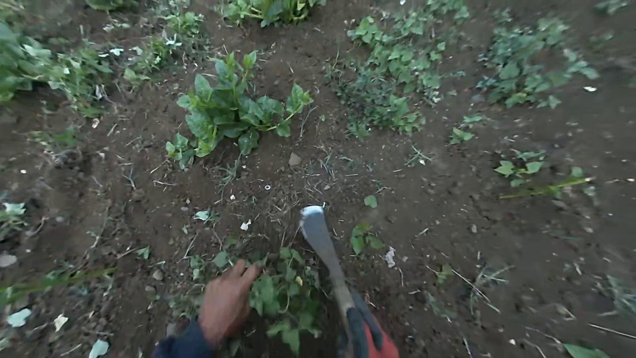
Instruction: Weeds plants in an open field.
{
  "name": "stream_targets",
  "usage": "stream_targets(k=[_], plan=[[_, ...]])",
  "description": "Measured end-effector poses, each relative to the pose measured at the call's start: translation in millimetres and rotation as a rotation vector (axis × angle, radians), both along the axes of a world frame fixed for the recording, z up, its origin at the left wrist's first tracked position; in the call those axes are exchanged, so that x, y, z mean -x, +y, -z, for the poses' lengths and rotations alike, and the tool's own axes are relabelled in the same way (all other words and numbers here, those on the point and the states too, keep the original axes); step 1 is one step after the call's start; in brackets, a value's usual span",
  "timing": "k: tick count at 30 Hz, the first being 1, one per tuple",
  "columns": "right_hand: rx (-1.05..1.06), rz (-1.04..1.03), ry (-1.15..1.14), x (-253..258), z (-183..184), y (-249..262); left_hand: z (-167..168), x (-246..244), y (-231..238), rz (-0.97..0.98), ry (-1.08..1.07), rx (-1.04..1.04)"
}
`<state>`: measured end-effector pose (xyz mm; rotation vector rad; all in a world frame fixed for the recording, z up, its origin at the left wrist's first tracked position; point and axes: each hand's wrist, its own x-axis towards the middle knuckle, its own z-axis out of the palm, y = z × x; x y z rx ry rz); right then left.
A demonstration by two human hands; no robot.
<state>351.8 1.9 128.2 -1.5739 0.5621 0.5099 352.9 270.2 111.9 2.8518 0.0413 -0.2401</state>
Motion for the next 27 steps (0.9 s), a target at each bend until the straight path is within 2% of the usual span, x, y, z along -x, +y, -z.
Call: stream_targets(k=[1,3,5,6,8,10,12,15,17,19,22,24,27], plan=[[0.039,0.029,-0.009,-13,10,5,1,0,1,0.023,-0.119,0.018],[0.181,0.016,-0.053,-70,26,35,6,-29,-6,0.048,-0.299,0.058],[0.204,-0.024,-0.089,-124,23,63,13,-79,-12,0.041,-0.326,0.089],[0.195,-0.023,-0.082,-132,16,66,19,-104,-11,0.05,-0.305,0.096],[0.143,0.073,-0.077,-110,0,54,37,-149,-2,0.081,-0.3,0.11],[0.073,0.173,-0.039,-67,-16,31,59,-180,7,0.079,-0.257,0.132],[0.109,0.239,-0.024,-63,-6,17,75,-195,7,0.036,-0.184,0.165],[0.193,0.284,-0.042,-156,31,40,79,-197,3,-0.013,-0.165,0.177],[0.159,0.265,-0.038,-206,28,57,77,-195,2,-0.022,-0.156,0.176],[0.187,0.227,-0.042,-192,8,55,76,-194,2,-0.033,-0.193,0.187],[0.229,0.205,-0.028,-106,-31,39,74,-193,0,-0.086,-0.229,0.219],[0.191,0.194,0.033,-60,-39,32,76,-187,1,-0.105,-0.24,0.24],[0.188,0.194,0.173,-74,-20,48,80,-187,3,-0.101,-0.274,0.261]])
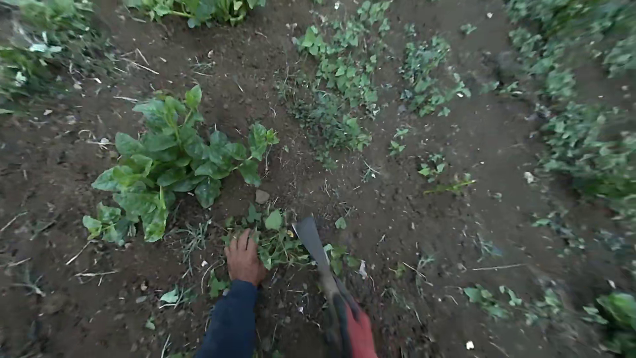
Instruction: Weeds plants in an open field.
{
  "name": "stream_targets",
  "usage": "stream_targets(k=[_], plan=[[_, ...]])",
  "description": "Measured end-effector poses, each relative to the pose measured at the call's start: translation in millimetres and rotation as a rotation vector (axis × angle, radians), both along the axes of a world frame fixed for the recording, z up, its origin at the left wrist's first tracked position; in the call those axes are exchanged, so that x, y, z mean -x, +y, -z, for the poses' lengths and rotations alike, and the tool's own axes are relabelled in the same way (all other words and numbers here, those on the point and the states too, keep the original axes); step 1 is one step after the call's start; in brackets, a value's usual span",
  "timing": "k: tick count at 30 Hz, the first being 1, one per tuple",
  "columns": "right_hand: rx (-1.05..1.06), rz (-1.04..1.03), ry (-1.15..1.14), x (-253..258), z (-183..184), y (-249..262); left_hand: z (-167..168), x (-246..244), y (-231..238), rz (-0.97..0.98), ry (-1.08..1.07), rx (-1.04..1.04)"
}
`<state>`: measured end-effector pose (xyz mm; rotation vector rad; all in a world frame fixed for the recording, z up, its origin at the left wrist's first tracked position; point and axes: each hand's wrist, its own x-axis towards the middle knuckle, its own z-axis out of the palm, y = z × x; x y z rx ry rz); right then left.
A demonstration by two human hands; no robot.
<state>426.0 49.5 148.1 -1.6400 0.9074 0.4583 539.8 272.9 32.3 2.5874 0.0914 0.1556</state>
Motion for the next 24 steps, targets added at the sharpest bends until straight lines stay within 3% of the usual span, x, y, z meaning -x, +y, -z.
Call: stream_targets(k=[3,7,10,13,19,21,24], plan=[[-0.016,0.019,0.074,-17,24,-3,-2,-2,-2,0.004,0.029,-0.003],[-0.078,0.07,0.006,-10,-14,-10,-4,-3,1,0.011,0.043,-0.035],[0.007,-0.029,0.045,-64,1,2,-5,-1,-3,0.009,0.067,-0.05],[-0.076,-0.037,0.068,-127,-5,21,-6,-4,0,0.024,0.08,-0.059],[0.079,0.147,0.041,-41,-75,-47,-8,-3,-1,0.025,0.143,-0.064],[0.074,0.228,0.044,-35,-62,-56,-8,-6,-2,0.019,0.155,-0.084],[0.091,0.172,0.054,-100,-12,-47,-9,-3,0,0.021,0.168,-0.082]])
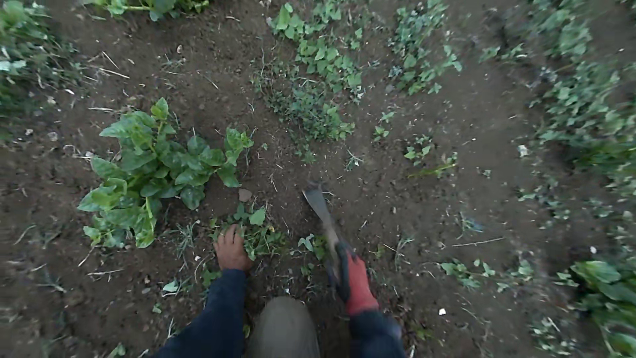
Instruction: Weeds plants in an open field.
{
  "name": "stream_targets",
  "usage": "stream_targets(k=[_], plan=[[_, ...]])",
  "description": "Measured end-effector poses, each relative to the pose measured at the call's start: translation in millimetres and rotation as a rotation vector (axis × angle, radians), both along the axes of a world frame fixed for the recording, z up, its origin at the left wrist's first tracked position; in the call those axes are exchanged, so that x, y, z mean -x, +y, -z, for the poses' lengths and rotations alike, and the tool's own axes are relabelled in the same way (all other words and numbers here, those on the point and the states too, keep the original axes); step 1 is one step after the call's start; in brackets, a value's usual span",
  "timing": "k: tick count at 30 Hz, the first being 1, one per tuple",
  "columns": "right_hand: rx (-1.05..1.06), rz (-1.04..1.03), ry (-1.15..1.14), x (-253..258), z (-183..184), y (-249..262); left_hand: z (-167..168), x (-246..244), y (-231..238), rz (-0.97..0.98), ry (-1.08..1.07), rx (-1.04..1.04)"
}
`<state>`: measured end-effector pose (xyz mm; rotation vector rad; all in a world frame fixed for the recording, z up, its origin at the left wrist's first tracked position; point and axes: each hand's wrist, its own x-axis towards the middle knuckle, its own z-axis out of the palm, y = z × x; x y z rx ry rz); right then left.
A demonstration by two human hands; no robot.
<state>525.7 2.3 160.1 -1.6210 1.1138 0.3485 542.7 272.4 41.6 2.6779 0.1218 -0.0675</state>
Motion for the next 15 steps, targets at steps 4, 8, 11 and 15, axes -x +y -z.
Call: stream_targets(k=[4,8,11,15], plan=[[0.069,-0.142,-0.072,-61,-7,6,6,0,1,0.012,-0.084,0.01],[-0.023,-0.103,-0.077,-19,-14,16,9,-1,0,0.003,-0.131,0.017],[-0.112,-0.205,-0.015,-80,12,56,6,5,-2,-0.007,-0.118,0.04],[-0.038,-0.597,-0.002,-183,-15,48,12,1,-1,-0.008,-0.197,0.04]])
